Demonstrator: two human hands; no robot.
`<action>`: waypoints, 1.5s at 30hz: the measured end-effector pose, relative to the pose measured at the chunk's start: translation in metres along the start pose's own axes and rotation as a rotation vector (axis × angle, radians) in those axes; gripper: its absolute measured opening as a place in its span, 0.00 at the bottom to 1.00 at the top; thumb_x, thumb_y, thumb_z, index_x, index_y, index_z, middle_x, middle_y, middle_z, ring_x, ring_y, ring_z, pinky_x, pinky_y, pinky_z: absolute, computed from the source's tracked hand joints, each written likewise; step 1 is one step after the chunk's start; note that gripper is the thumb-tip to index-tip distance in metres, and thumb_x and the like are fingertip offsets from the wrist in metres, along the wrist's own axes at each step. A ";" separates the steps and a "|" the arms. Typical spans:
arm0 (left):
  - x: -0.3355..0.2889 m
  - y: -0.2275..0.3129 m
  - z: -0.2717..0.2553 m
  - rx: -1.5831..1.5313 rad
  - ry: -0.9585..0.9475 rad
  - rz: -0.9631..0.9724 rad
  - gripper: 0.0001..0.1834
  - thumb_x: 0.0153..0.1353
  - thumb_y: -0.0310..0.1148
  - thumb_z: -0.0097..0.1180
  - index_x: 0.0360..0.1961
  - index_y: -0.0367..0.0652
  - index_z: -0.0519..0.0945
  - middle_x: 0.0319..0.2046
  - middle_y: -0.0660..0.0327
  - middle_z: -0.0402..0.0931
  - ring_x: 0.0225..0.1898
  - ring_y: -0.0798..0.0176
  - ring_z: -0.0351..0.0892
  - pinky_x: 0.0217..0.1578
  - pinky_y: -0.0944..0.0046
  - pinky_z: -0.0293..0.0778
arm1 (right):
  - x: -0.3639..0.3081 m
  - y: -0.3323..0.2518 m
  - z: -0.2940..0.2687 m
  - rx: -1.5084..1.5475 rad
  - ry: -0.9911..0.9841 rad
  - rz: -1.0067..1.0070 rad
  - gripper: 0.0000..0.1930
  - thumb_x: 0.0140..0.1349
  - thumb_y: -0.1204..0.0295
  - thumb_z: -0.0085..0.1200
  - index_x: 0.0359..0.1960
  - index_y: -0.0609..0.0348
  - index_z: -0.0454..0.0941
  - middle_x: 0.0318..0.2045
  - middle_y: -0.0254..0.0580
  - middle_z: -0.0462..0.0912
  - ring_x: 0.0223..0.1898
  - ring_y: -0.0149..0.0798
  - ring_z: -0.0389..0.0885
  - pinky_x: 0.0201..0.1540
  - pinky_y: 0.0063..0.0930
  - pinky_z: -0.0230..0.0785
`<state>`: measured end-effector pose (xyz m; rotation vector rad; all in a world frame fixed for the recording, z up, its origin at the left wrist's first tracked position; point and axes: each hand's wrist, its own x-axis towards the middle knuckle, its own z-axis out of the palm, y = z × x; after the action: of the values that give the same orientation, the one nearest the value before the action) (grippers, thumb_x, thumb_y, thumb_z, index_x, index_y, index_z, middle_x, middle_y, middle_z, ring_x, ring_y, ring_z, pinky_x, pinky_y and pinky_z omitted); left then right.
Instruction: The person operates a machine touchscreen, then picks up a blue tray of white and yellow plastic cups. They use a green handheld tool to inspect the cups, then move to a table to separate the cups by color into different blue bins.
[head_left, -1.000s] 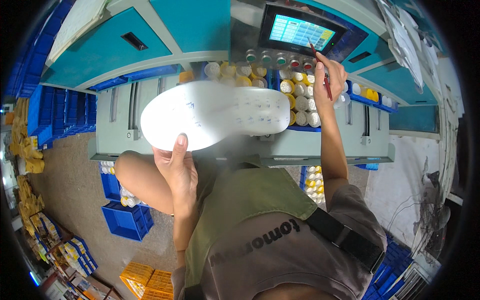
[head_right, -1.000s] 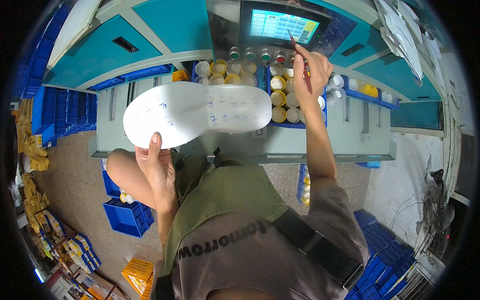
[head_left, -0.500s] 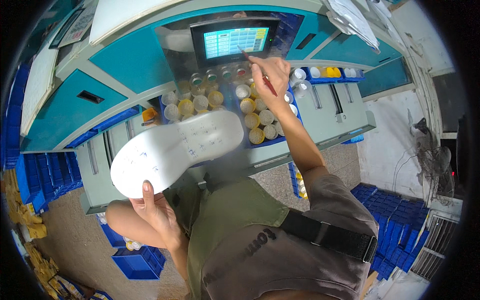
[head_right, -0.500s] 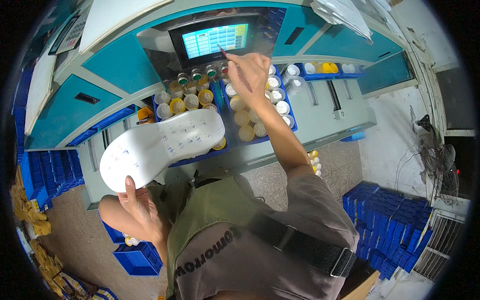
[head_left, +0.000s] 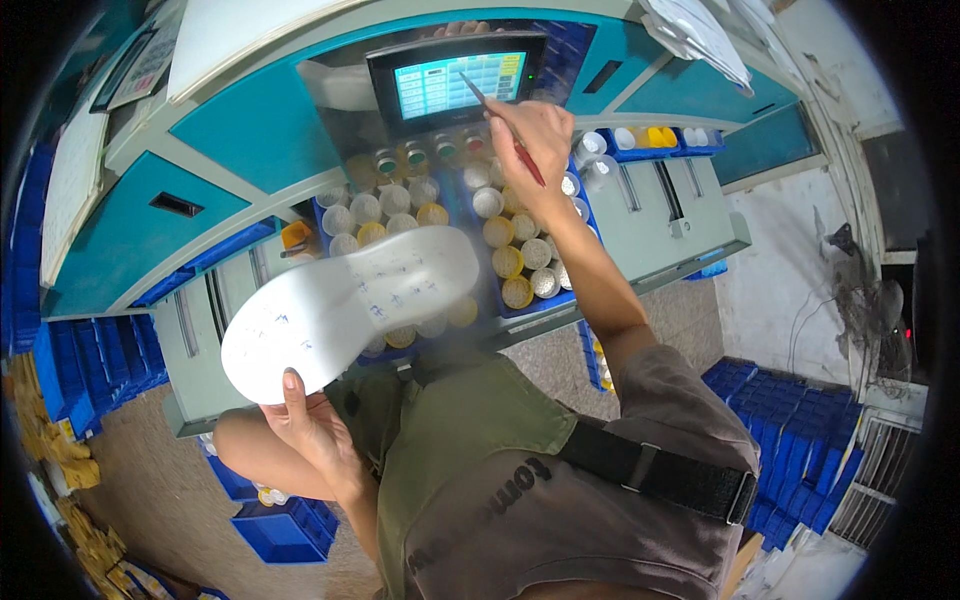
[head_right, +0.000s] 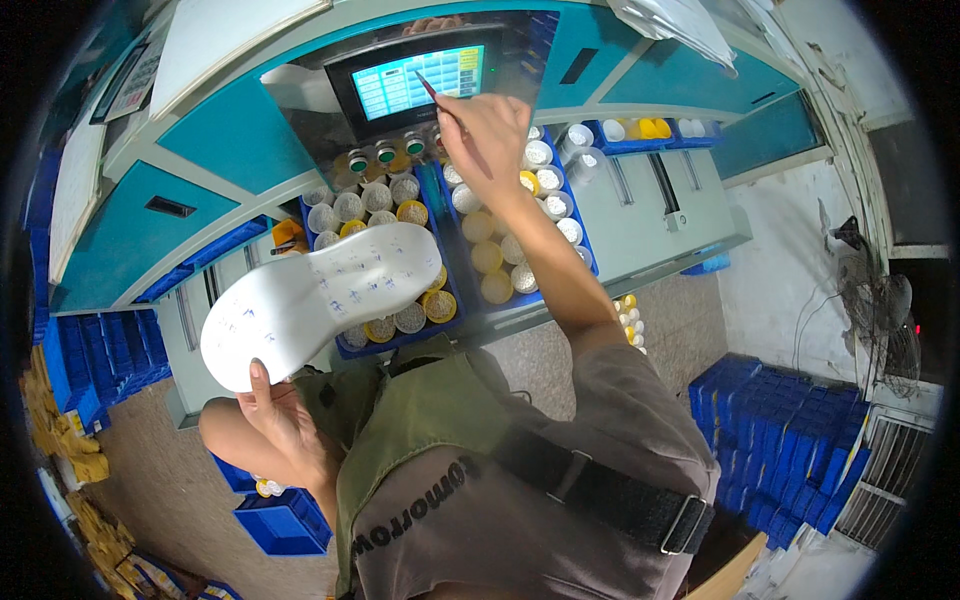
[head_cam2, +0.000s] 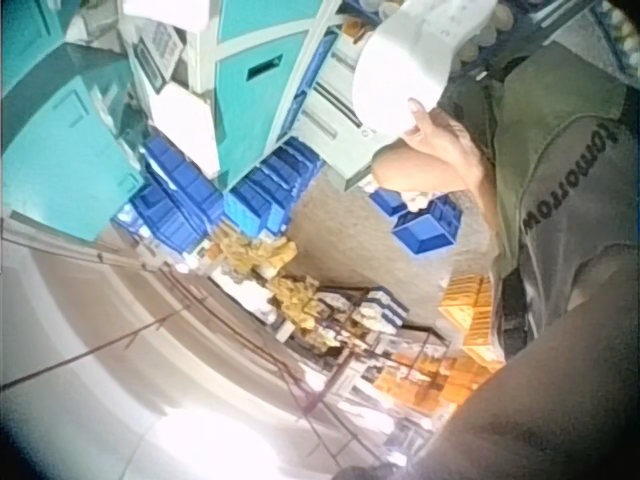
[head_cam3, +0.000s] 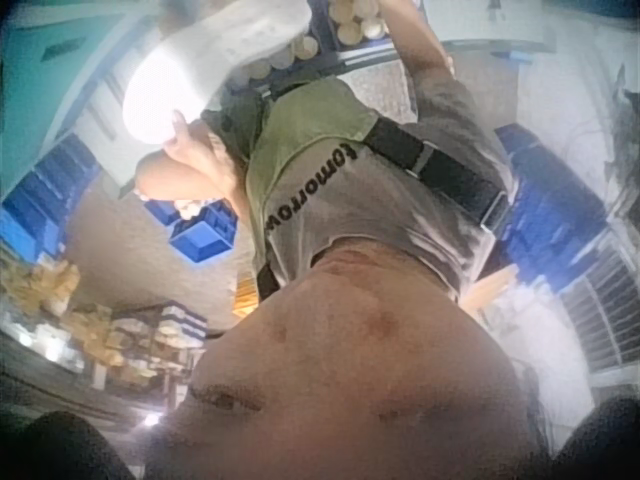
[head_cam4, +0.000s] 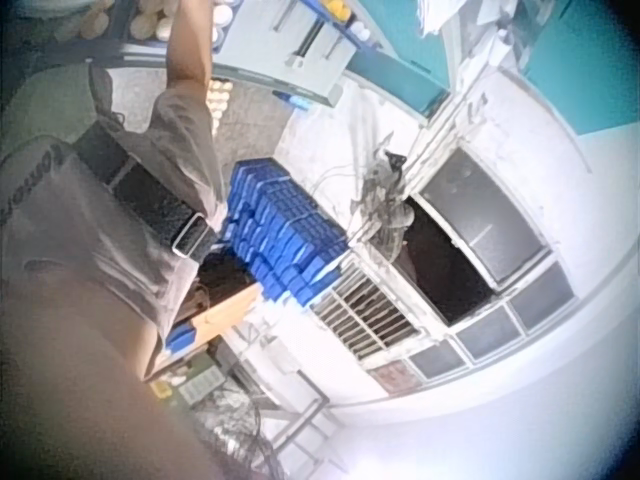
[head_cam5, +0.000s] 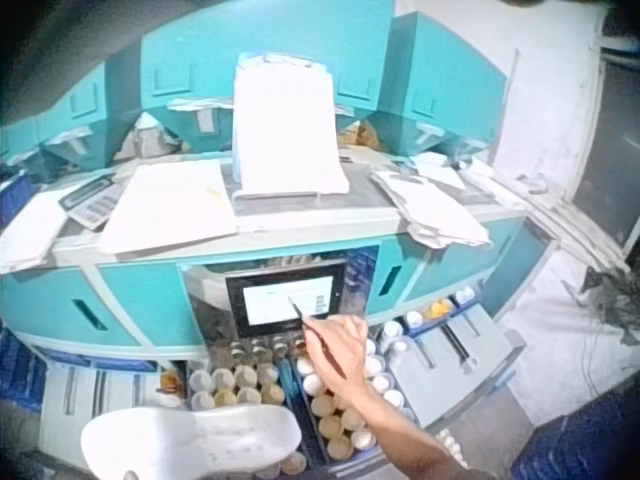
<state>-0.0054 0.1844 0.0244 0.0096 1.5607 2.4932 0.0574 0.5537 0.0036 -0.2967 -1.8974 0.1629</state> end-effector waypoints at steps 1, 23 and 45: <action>0.000 0.000 0.000 0.010 0.017 -0.008 0.27 0.61 0.27 0.61 0.59 0.30 0.66 0.51 0.52 0.75 0.51 0.62 0.77 0.53 0.62 0.76 | 0.002 0.000 0.000 -0.010 -0.013 0.000 0.09 0.53 0.76 0.61 0.37 0.54 0.84 0.27 0.31 0.82 0.33 0.35 0.77 0.46 0.34 0.58; -0.003 -0.002 0.009 -0.028 -0.011 -0.050 0.29 0.60 0.26 0.63 0.60 0.30 0.65 0.52 0.52 0.75 0.51 0.62 0.76 0.53 0.62 0.75 | 0.002 0.000 0.000 -0.038 -0.040 0.027 0.09 0.56 0.77 0.58 0.39 0.56 0.84 0.29 0.31 0.84 0.36 0.34 0.78 0.48 0.32 0.59; -0.010 0.000 0.010 0.006 -0.003 -0.058 0.29 0.60 0.26 0.63 0.60 0.30 0.65 0.51 0.52 0.74 0.52 0.62 0.75 0.54 0.62 0.74 | -0.021 0.015 -0.018 -0.106 -0.003 0.095 0.11 0.52 0.77 0.63 0.38 0.52 0.85 0.25 0.30 0.82 0.34 0.33 0.78 0.46 0.31 0.57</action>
<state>0.0054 0.1920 0.0301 -0.0303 1.5448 2.4427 0.0825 0.5613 -0.0133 -0.4593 -1.8989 0.1269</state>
